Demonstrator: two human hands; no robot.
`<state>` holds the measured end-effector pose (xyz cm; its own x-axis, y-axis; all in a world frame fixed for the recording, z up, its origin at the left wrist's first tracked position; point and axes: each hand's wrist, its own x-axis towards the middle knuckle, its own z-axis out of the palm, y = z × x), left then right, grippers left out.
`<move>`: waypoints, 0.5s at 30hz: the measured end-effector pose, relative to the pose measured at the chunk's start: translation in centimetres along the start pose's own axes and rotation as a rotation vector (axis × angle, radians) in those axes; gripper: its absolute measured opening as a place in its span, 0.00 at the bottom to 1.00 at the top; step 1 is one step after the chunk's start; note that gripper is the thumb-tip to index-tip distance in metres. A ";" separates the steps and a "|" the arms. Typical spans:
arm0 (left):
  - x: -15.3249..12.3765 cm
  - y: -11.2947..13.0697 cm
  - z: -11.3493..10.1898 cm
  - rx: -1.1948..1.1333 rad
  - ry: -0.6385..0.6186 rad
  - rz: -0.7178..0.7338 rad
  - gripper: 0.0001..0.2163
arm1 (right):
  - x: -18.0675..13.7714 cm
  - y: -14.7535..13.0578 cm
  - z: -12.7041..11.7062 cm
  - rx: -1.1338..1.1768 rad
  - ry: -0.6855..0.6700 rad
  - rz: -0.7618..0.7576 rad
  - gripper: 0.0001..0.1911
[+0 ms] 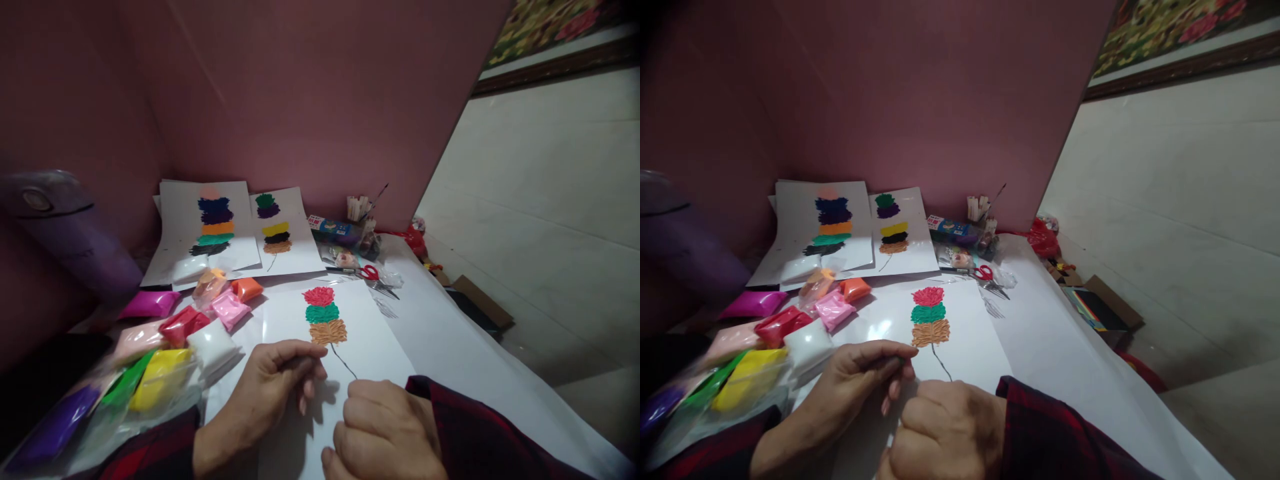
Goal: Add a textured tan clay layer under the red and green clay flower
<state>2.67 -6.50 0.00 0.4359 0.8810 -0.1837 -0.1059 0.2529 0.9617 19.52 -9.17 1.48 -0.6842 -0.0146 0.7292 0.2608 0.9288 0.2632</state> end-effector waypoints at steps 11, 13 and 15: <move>-0.3 0.8 -0.1 0.181 0.062 0.011 0.11 | 0.1 -0.2 0.0 -0.053 -0.014 0.005 0.19; -0.2 0.8 -0.1 0.223 0.063 0.011 0.13 | 0.1 -0.2 -0.2 -0.046 -0.027 0.003 0.19; -0.2 0.7 -0.1 0.202 0.056 0.016 0.12 | 0.1 -0.2 -0.3 -0.043 -0.041 0.009 0.19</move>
<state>2.39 -6.45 0.68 0.3851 0.9063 -0.1741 0.0716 0.1588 0.9847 19.59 -9.48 1.71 -0.7088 0.0095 0.7054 0.2953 0.9121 0.2845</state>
